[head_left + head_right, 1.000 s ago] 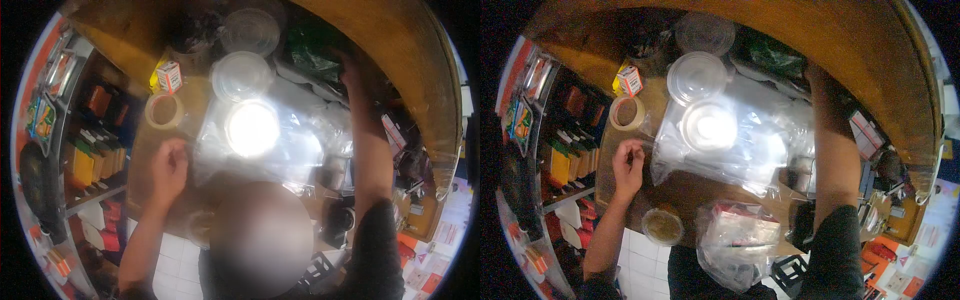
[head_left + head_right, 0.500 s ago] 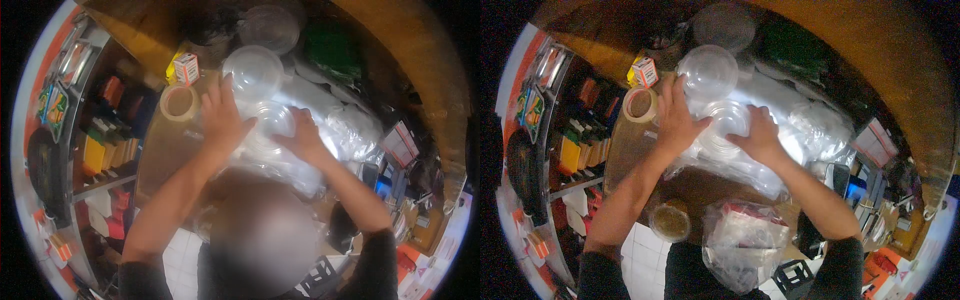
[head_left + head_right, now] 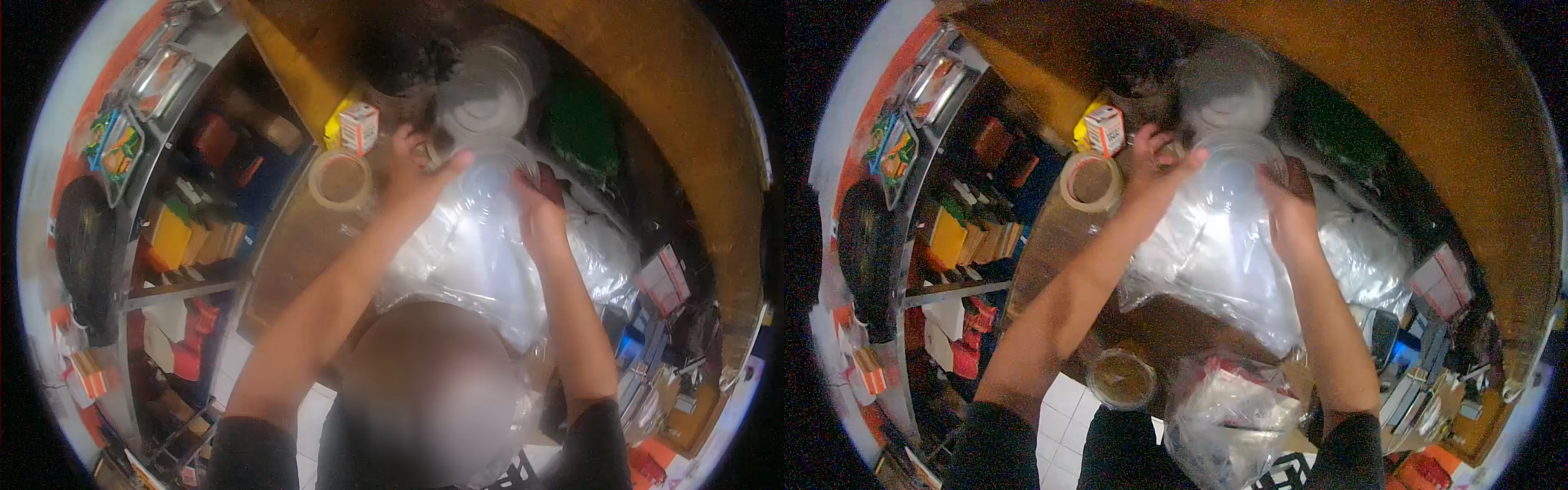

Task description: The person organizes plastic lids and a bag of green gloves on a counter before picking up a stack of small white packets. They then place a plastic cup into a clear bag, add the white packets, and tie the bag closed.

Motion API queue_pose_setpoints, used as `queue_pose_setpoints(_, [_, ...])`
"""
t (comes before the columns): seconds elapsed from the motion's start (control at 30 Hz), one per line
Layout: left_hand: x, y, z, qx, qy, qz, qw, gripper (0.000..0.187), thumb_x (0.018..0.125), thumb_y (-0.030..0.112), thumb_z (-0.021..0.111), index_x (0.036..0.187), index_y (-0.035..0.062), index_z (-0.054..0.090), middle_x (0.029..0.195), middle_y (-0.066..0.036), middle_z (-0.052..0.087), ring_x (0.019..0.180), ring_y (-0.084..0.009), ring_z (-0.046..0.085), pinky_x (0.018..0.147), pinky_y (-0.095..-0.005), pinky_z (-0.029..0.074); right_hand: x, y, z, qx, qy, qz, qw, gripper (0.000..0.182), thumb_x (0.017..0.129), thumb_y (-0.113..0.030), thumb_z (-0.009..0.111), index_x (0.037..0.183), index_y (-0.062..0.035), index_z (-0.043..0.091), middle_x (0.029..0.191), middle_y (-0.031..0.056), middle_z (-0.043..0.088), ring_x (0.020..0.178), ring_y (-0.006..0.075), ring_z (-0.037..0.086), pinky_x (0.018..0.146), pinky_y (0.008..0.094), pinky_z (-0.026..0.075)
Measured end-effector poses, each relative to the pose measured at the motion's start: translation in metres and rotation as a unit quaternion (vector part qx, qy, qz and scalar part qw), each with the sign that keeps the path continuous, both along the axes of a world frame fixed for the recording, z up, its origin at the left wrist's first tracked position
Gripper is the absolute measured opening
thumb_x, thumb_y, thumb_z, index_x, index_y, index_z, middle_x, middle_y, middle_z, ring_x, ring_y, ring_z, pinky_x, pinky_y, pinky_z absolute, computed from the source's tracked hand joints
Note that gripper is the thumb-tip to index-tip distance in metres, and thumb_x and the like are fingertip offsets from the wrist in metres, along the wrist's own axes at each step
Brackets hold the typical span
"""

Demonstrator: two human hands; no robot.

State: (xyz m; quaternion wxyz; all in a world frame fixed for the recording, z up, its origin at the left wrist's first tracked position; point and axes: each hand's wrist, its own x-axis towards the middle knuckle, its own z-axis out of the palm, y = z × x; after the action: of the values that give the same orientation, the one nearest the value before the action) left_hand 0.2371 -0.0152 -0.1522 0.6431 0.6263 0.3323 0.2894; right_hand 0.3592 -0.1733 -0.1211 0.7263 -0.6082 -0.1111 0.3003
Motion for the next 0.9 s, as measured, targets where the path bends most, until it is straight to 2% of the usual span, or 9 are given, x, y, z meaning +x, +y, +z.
queue_pose_setpoints(0.13, [0.004, 0.005, -0.004, 0.022, -0.026, -0.013, 0.999, 0.098, 0.078, 0.048, 0.083, 0.147, -0.0002, 0.033, 0.135, -0.016, 0.049, 0.109, -0.0208, 0.051, 0.095, -0.0351, 0.046, -0.007, 0.005, 0.017, 0.073, 0.050, -0.010, 0.996, 0.045, 0.091, -0.005, 0.060, 0.134, 0.0015, 0.047, 0.124, 0.0120, 0.058, 0.115, 0.0219, 0.056, 0.100, 0.0343, 0.044])
queue_pose_setpoints(0.23, [0.004, 0.006, -0.001, -0.034, 0.000, -0.038, 0.999, 0.085, 0.080, 0.044, 0.081, 0.141, 0.0003, 0.042, 0.128, -0.014, 0.054, 0.106, -0.0209, 0.054, 0.094, -0.0360, 0.046, -0.002, 0.012, 0.003, 0.063, -0.035, -0.080, 0.994, 0.048, 0.094, -0.015, 0.062, 0.135, 0.0033, 0.045, 0.129, 0.0159, 0.055, 0.119, 0.0272, 0.053, 0.102, 0.0380, 0.041])
queue_pose_setpoints(0.27, [0.005, 0.005, -0.006, 0.031, -0.001, -0.030, 0.999, 0.080, 0.081, 0.042, 0.081, 0.139, 0.0007, 0.045, 0.125, -0.015, 0.056, 0.105, -0.0220, 0.056, 0.094, -0.0365, 0.047, -0.001, 0.018, -0.004, -0.061, -0.150, -0.120, 0.980, 0.050, 0.094, -0.019, 0.062, 0.135, 0.0042, 0.045, 0.130, 0.0186, 0.053, 0.120, 0.0302, 0.052, 0.103, 0.0394, 0.040])
queue_pose_setpoints(0.33, [0.010, 0.004, -0.020, 0.166, 0.000, -0.012, 0.986, 0.070, 0.082, 0.036, 0.080, 0.134, 0.0013, 0.051, 0.119, -0.015, 0.060, 0.104, -0.0241, 0.058, 0.093, -0.0373, 0.048, 0.000, 0.040, -0.020, -0.291, -0.363, -0.189, 0.865, 0.055, 0.095, -0.026, 0.064, 0.134, 0.0062, 0.044, 0.132, 0.0240, 0.050, 0.121, 0.0363, 0.049, 0.105, 0.0422, 0.038])
queue_pose_setpoints(0.43, [0.008, 0.001, -0.022, 0.210, 0.056, 0.015, 0.976, 0.061, 0.082, 0.025, 0.079, 0.131, 0.0021, 0.053, 0.114, -0.018, 0.062, 0.105, -0.0276, 0.061, 0.093, -0.0385, 0.048, -0.007, 0.075, -0.035, -0.367, -0.530, -0.229, 0.729, 0.065, 0.092, -0.035, 0.069, 0.133, 0.0074, 0.043, 0.133, 0.0293, 0.045, 0.121, 0.0429, 0.046, 0.107, 0.0455, 0.035])
queue_pose_setpoints(0.47, [0.009, 0.000, -0.024, 0.260, 0.082, 0.030, 0.962, 0.061, 0.080, 0.018, 0.078, 0.133, 0.0021, 0.052, 0.114, -0.020, 0.063, 0.103, -0.0297, 0.062, 0.090, -0.0394, 0.050, -0.006, 0.075, -0.031, -0.320, -0.422, -0.203, 0.824, 0.071, 0.089, -0.030, 0.074, 0.144, -0.0008, 0.040, 0.152, 0.0225, 0.037, 0.138, 0.0419, 0.033, 0.117, 0.0473, 0.021])
queue_pose_setpoints(0.6, [0.000, 0.002, -0.004, 0.153, 0.061, -0.009, 0.986, 0.066, 0.081, 0.013, 0.077, 0.138, 0.0018, 0.046, 0.116, -0.018, 0.065, 0.098, -0.0278, 0.065, 0.086, -0.0398, 0.053, -0.013, 0.061, -0.014, -0.054, -0.164, -0.191, 0.966, 0.078, 0.076, -0.015, 0.085, 0.142, -0.0034, 0.045, 0.142, 0.0133, 0.051, 0.127, 0.0308, 0.049, 0.109, 0.0427, 0.038])
queue_pose_setpoints(0.73, [-0.012, 0.004, 0.011, 0.068, -0.075, -0.029, 0.994, 0.075, 0.080, 0.013, 0.079, 0.142, 0.0016, 0.040, 0.118, -0.020, 0.065, 0.103, -0.0276, 0.065, 0.086, -0.0396, 0.053, 0.012, 0.045, 0.013, -0.139, -0.165, -0.096, 0.972, 0.077, 0.075, -0.012, 0.084, 0.143, -0.0012, 0.047, 0.143, 0.0127, 0.051, 0.128, 0.0286, 0.049, 0.110, 0.0415, 0.038])
queue_pose_setpoints(0.9, [-0.031, -0.001, 0.023, 0.144, 0.002, -0.033, 0.989, 0.063, 0.081, 0.008, 0.075, 0.137, 0.0045, 0.047, 0.123, -0.020, 0.061, 0.106, -0.0278, 0.064, 0.086, -0.0375, 0.054, 0.055, 0.071, 0.046, -0.044, -0.219, -0.047, 0.974, 0.072, 0.081, -0.010, 0.075, 0.145, -0.0013, 0.044, 0.147, 0.0140, 0.045, 0.134, 0.0271, 0.043, 0.113, 0.0378, 0.033])
